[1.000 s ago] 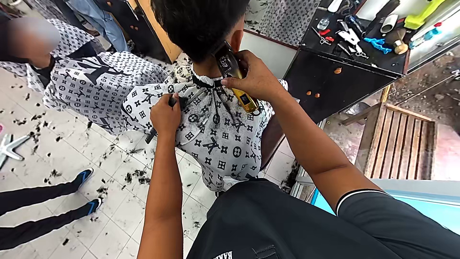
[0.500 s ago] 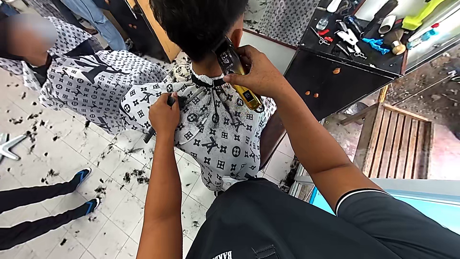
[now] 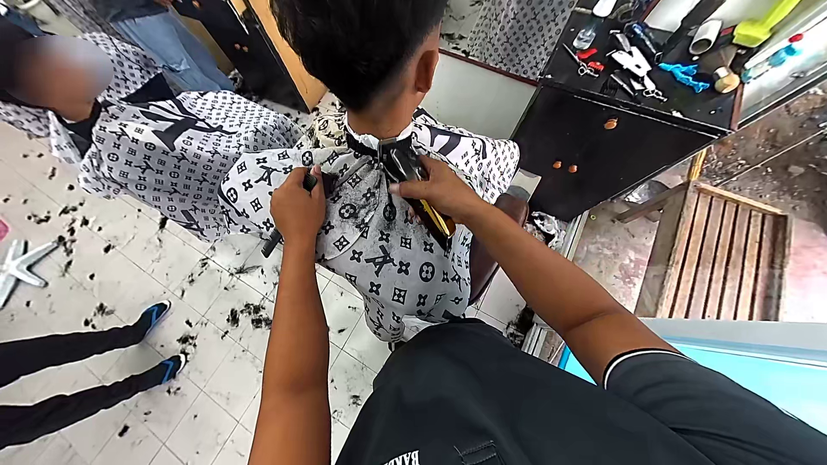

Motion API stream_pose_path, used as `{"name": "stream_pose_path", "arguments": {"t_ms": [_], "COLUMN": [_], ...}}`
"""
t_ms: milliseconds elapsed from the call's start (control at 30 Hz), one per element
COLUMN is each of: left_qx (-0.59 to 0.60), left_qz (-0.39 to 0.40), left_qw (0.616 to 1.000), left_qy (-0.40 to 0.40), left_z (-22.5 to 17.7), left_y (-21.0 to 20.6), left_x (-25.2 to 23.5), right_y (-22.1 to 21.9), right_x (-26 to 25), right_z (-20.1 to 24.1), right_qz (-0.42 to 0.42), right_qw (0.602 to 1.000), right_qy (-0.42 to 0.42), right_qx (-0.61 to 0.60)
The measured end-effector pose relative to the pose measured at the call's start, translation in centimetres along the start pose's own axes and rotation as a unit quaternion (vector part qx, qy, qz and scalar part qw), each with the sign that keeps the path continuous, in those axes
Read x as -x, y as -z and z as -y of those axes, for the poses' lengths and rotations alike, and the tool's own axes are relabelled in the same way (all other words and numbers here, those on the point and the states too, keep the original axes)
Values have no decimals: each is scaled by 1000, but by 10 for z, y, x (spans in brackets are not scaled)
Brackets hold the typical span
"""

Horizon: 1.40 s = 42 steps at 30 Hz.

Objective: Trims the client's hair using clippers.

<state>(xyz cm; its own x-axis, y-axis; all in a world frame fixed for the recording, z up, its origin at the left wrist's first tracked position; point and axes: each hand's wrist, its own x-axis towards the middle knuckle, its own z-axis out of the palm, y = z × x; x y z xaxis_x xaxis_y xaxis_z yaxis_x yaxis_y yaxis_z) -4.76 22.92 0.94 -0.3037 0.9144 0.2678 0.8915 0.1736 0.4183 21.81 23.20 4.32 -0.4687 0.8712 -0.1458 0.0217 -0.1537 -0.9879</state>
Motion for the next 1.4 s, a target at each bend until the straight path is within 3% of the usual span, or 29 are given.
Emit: {"name": "stream_pose_path", "arguments": {"t_ms": [200, 300, 400, 1067, 1200, 1400], "left_qx": [1, 4, 3, 7, 7, 9], "left_qz": [4, 1, 4, -1, 1, 0], "left_qw": [1000, 1000, 1000, 1000, 1000, 1000], "left_qy": [2, 1, 6, 2, 1, 4], "left_z": [0, -1, 0, 0, 0, 0], "left_y": [1, 1, 1, 0, 1, 1], "left_x": [0, 1, 0, 1, 0, 1], "right_y": [24, 31, 32, 34, 25, 18], "right_x": [-15, -19, -19, -15, -19, -29], "right_z": [29, 34, 37, 38, 25, 23], "right_qz": [-46, -94, -113, -90, -45, -54], "right_qw": [996, 976, 964, 968, 988, 988], "right_qy": [75, 125, 119, 167, 114, 114], "right_qx": [24, 151, 208, 163, 95, 86]}}
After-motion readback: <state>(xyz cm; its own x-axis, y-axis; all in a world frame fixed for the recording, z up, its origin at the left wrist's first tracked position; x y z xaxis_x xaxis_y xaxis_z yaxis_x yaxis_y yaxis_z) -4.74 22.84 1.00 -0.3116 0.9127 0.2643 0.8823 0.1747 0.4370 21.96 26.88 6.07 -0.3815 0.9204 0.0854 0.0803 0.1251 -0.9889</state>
